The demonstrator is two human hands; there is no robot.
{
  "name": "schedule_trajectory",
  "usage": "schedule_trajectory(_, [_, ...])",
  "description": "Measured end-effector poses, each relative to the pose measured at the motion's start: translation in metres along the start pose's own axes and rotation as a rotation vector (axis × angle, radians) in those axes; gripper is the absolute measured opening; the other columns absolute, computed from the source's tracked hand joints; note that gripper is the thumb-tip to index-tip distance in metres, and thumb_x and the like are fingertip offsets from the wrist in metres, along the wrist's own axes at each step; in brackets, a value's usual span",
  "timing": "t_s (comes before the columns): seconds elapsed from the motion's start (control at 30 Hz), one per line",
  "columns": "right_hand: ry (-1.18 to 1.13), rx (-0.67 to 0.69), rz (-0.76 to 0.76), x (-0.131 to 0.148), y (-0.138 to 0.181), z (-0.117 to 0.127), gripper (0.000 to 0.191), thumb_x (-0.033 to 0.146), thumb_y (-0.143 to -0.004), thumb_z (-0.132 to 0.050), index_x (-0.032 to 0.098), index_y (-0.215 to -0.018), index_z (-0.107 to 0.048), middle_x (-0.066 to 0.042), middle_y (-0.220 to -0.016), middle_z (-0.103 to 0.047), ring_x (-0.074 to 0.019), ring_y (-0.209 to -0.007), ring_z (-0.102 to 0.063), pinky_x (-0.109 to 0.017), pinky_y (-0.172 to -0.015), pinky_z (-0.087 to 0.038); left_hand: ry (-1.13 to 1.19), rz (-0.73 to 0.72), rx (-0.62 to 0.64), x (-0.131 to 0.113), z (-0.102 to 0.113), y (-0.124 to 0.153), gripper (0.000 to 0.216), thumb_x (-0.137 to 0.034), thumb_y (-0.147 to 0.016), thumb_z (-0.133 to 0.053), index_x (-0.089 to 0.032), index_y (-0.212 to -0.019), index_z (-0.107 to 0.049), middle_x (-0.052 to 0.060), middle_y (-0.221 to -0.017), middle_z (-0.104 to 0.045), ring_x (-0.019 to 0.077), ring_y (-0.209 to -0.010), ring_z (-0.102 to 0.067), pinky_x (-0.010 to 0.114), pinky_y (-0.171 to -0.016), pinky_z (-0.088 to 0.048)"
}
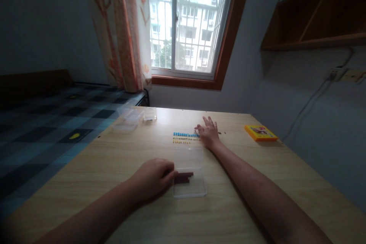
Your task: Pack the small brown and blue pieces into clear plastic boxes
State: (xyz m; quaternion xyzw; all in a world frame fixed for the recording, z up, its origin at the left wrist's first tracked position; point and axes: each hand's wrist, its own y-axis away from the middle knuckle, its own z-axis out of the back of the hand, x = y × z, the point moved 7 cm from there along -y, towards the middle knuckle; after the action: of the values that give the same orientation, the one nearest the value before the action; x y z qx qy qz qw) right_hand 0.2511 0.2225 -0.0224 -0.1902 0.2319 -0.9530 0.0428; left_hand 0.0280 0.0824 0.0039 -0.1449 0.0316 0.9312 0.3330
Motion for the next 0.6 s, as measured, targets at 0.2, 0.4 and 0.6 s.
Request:
schedule_trajectory(0.2, [0.035,-0.023,-0.020,-0.002,-0.008,0.004,0.031,0.036,-0.092,-0.052,0.021,-0.095,-0.080,-0.008,-0.154,-0.041,-0.0316,-0.147,-0.020,-0.056,-0.117,-0.012,0.022,0.002,0.002,0.001,0.000,0.000,0.032,-0.037,-0.093,-0.049,-0.020,-0.071,-0.064,0.004,-0.075,-0.070,0.0189,-0.067,-0.060,0.029,-0.057,-0.032])
schedule_trajectory(0.4, [0.085,0.053,0.011,0.009,-0.029,0.004,0.018,0.037,-0.079,-0.069,0.022,-0.081,-0.080,-0.007,-0.155,-0.040,-0.0336,-0.148,-0.013,-0.057,-0.117,-0.004,0.040,0.008,0.007,-0.001,0.002,0.001,0.033,-0.037,-0.092,-0.048,-0.020,-0.071,-0.066,0.005,-0.075,-0.070,0.0192,-0.068,-0.061,0.029,-0.057,-0.033])
schedule_trajectory(0.6, [0.094,0.137,0.028,0.023,-0.033,0.000,0.008,0.024,-0.069,-0.073,0.022,-0.074,-0.080,-0.010,-0.150,-0.047,-0.0363,-0.146,-0.019,-0.059,-0.116,-0.005,0.039,0.002,-0.009,-0.002,0.003,0.003,0.032,-0.036,-0.092,-0.049,-0.020,-0.071,-0.066,0.005,-0.076,-0.070,0.0197,-0.066,-0.060,0.029,-0.056,-0.034])
